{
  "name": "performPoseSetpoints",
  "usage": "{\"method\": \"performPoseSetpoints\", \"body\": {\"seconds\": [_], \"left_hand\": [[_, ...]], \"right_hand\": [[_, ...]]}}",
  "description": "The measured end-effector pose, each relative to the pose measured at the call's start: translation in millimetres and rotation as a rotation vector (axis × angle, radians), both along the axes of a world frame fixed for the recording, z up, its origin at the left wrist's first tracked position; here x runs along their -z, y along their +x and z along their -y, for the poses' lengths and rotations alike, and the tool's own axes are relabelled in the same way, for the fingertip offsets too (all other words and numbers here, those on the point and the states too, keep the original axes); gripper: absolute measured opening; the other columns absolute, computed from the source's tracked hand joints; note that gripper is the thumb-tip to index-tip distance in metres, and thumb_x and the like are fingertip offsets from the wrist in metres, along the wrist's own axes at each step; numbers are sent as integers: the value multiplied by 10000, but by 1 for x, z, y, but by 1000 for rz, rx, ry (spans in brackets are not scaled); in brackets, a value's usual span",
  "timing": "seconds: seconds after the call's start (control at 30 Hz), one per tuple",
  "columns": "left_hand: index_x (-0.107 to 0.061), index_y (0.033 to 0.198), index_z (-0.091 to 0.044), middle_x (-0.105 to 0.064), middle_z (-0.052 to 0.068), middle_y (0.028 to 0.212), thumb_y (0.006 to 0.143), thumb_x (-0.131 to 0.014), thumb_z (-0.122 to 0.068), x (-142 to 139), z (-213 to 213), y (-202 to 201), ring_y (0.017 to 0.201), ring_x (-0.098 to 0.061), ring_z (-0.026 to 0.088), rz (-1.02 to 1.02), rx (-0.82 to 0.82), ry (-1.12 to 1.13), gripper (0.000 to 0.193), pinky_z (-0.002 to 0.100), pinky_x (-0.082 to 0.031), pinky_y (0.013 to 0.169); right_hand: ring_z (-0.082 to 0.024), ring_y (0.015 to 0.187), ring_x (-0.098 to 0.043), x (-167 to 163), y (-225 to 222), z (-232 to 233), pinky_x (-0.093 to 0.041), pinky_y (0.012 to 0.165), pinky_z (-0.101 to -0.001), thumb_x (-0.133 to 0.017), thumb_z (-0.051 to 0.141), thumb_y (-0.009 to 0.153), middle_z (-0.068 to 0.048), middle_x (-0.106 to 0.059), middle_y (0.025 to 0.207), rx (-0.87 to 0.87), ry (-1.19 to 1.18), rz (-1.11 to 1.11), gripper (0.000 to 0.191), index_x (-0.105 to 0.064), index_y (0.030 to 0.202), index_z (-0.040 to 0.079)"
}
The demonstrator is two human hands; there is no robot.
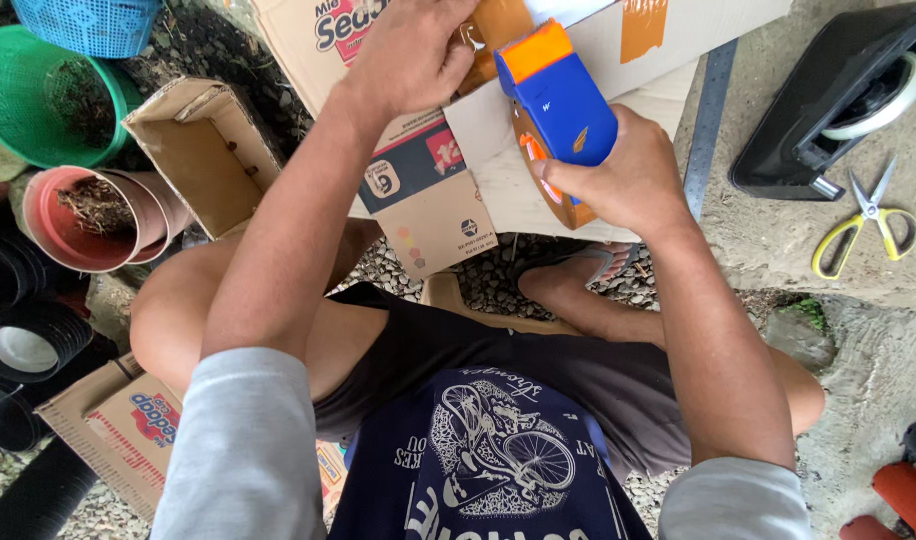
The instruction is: The person tapes a cardboard box with orange packing tape, then uses a metal ruler to score and fold the flaps. They cut the flaps with scissors to shape the box and fold it into a container.
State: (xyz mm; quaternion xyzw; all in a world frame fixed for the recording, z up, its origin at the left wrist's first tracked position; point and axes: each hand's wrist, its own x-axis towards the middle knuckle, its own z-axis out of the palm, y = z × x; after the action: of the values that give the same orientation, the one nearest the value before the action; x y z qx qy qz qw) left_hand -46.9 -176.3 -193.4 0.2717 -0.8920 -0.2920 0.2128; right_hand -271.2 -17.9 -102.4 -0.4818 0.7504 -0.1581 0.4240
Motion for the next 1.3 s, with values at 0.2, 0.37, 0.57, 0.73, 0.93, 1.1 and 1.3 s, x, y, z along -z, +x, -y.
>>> {"method": "performPoseSetpoints", "body": {"seconds": [0.2,0.37,0.57,0.73,0.93,1.1,1.3], "left_hand": [[-609,1439,-47,-682,204,972,852,-618,-48,8,11,-11,897,-661,394,-11,39,-2,587,486,-524,832],[-608,1160,-26,-656,160,985,826,-735,-122,1,-8,-12,978,-617,394,-86,-118,-70,370,495,-447,892],[-561,1159,-50,-622,102,1045,817,-719,-4,8,-60,-20,967,-648,269,-242,-405,214,379,385,-522,884],[-567,1255,-39,-688,80,1071,879,-670,89,23,-68,-28,901,-666,183,-436,-437,582,411,301,-587,808],[-496,1326,-43,-693,46,975,796,-735,74,21,-75,-38,889,-709,172,-387,-516,531,593,310,-602,829],[-470,1479,-87,-737,28,958,769,-781,81,20,-81,-45,990,-658,203,-280,-595,372,793,326,-588,875],[-461,1478,-124,-785,-54,943,769,-866,-30,21,-84,-43,1042,-620,214,-241,-641,211,821,399,-445,953]], "right_hand": [[-186,872,-763,0,-2,4,-587,788,-326,-871,381,704,-109,-775,953,6,31,-20,541,-708,1068,15],[-186,866,-759,3,-5,7,-585,782,-328,-875,386,715,-111,-772,944,-12,35,-38,532,-711,1062,17],[-175,870,-761,8,-8,5,-590,782,-319,-877,392,722,-95,-774,956,-3,7,11,534,-707,1070,24],[-166,867,-756,7,-6,2,-590,784,-313,-885,370,732,-91,-774,956,-8,-8,9,515,-707,1063,19],[-157,867,-748,5,-6,2,-584,784,-311,-884,338,738,-85,-772,963,-9,-5,39,493,-715,1081,27],[-150,857,-741,7,-5,2,-580,772,-307,-876,321,736,-79,-769,954,-9,-12,42,475,-714,1066,21],[-134,836,-730,6,-3,1,-572,760,-301,-861,314,759,-71,-764,925,-23,-43,46,443,-716,1054,17]]}}
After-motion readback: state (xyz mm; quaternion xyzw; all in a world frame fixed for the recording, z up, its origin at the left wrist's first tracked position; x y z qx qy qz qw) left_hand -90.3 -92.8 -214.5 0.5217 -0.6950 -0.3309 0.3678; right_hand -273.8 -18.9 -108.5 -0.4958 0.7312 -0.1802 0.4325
